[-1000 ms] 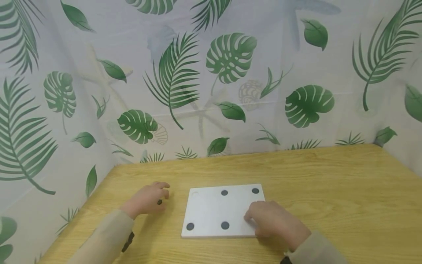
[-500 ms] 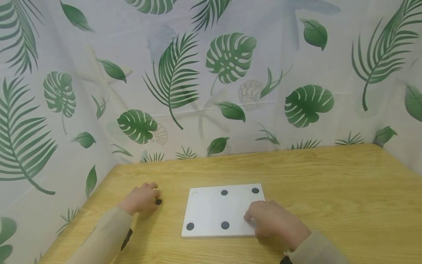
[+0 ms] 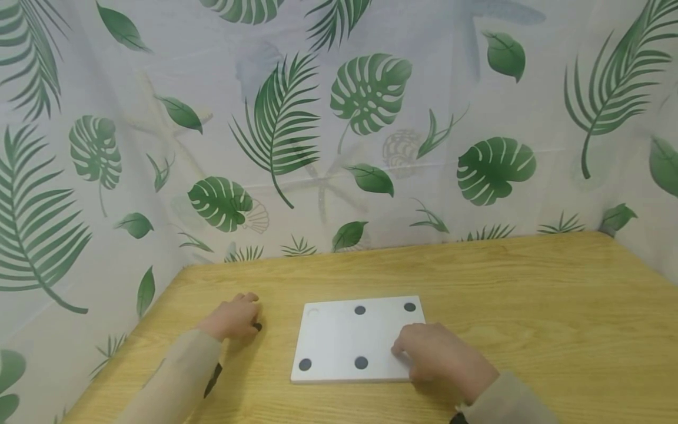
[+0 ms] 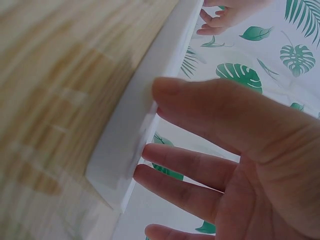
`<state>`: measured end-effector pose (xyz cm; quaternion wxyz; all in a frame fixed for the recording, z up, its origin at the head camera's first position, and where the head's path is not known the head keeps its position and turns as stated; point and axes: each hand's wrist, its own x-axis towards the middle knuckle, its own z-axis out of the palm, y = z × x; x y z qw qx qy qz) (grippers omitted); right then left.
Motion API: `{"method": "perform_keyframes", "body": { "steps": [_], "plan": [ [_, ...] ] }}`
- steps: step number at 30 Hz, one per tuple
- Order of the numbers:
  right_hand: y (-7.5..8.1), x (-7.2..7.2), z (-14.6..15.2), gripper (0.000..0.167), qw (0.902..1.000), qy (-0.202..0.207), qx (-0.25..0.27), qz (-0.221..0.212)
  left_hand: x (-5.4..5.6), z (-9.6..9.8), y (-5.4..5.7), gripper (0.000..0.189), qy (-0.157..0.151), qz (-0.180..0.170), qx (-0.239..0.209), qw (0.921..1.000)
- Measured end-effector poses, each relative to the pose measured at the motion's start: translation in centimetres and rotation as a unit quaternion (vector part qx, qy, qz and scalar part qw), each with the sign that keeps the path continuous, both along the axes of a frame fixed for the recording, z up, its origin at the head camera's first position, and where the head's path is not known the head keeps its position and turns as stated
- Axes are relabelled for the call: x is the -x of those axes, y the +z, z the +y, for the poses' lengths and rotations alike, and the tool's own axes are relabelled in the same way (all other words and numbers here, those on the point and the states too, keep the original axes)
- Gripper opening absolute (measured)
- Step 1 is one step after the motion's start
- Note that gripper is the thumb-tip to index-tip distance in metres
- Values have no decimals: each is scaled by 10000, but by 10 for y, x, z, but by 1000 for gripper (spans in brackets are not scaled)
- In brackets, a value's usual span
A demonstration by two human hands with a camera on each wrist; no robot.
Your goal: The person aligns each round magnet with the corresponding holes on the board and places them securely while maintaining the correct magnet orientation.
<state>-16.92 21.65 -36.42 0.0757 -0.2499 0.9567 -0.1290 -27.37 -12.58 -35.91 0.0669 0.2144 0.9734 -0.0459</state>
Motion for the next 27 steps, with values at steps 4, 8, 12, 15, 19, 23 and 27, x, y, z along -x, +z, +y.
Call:
{"method": "perform_keyframes", "body": {
  "steps": [4,8,12,15,19,23,27],
  "plan": [
    [0,0,0,38,10000,52,-7,70,1,2,0,8,53,-164,-28,9998],
    [0,0,0,38,10000,57,0,72,2,4,-2,14,23,-202,16,9998],
    [0,0,0,38,10000,8,-1,13,4,6,-3,18,-117,-221,140,9996],
    [0,-1,0,38,10000,-4,-4,7,5,8,-2,9,-228,-225,236,9992],
    [0,-1,0,37,10000,-8,-14,31,5,16,1,8,-350,-87,253,9990],
    [0,-1,0,37,10000,-33,-27,40,8,28,6,12,-487,66,256,9985],
    [0,0,0,37,10000,-30,-42,11,10,43,10,24,-602,120,296,9977]
  ]
}}
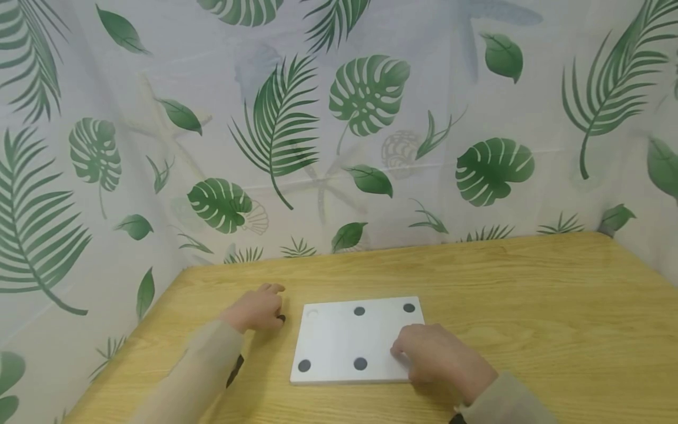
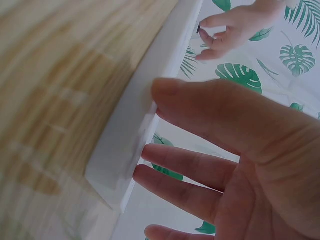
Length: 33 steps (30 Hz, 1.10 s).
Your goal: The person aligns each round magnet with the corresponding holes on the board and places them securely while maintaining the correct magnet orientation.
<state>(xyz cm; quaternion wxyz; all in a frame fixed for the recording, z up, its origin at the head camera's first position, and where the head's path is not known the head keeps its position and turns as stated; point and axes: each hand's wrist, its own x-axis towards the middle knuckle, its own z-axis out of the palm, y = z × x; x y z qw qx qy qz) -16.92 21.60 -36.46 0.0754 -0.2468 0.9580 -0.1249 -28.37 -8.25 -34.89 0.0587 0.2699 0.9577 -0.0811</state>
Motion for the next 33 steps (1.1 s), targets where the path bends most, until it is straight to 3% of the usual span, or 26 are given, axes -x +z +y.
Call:
{"method": "perform_keyframes", "body": {
  "steps": [8,16,27,33],
  "plan": [
    [2,-2,0,37,10000,-41,12,-49,6,28,-1,24,-156,67,36,9998],
    [3,-2,0,37,10000,-47,-28,-69,7,50,-2,24,-204,164,345,9991],
    [3,-1,-1,37,9998,-122,-42,-144,7,56,-5,14,-166,262,479,9984],
    [3,-2,-1,37,9999,-118,-13,-106,6,58,-9,25,-213,306,541,9978]
  ]
}}
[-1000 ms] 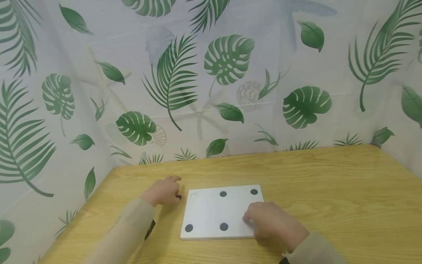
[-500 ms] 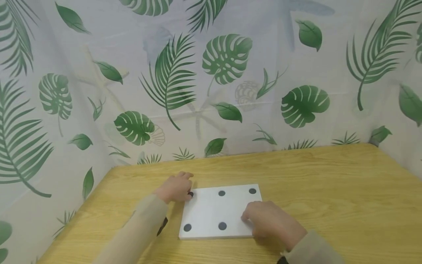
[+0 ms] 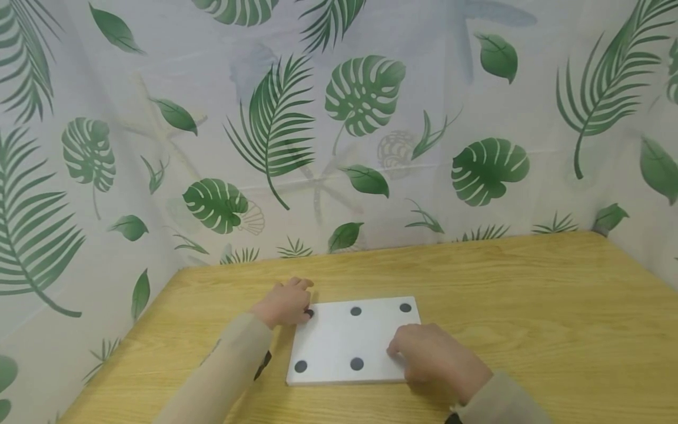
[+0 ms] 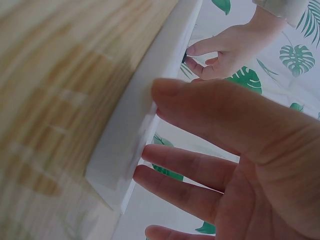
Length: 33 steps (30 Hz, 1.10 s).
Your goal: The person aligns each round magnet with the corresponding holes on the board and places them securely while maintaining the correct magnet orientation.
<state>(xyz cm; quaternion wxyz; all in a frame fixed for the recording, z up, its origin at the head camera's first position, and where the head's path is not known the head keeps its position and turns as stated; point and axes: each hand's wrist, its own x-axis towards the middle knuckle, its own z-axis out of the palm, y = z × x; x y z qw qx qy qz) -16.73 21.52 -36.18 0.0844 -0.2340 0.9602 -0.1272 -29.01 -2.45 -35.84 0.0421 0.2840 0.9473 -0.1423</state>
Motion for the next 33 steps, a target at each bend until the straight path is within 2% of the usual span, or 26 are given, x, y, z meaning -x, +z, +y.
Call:
{"method": "perform_keyframes", "body": {
  "steps": [3,10,14,20,24,30,33],
  "plan": [
    [0,0,0,37,10000,6,-7,14,0,0,-1,28,-26,6,20,10000],
    [0,1,-1,37,10000,24,-16,41,-3,1,0,11,-168,112,32,9998],
    [-1,1,-2,37,10000,40,7,34,-4,1,0,12,-252,174,17,9995],
    [-2,2,-2,37,10000,33,13,26,-8,0,5,12,-362,302,-428,9980],
    [-2,2,-1,37,10000,0,58,-5,-20,2,13,15,-465,476,-808,9945],
    [-2,1,1,34,9996,-112,220,-97,-49,10,20,28,-753,784,-1074,9882],
    [-3,3,2,32,9995,15,305,73,-62,13,22,32,-880,865,-1259,9843]
  ]
}}
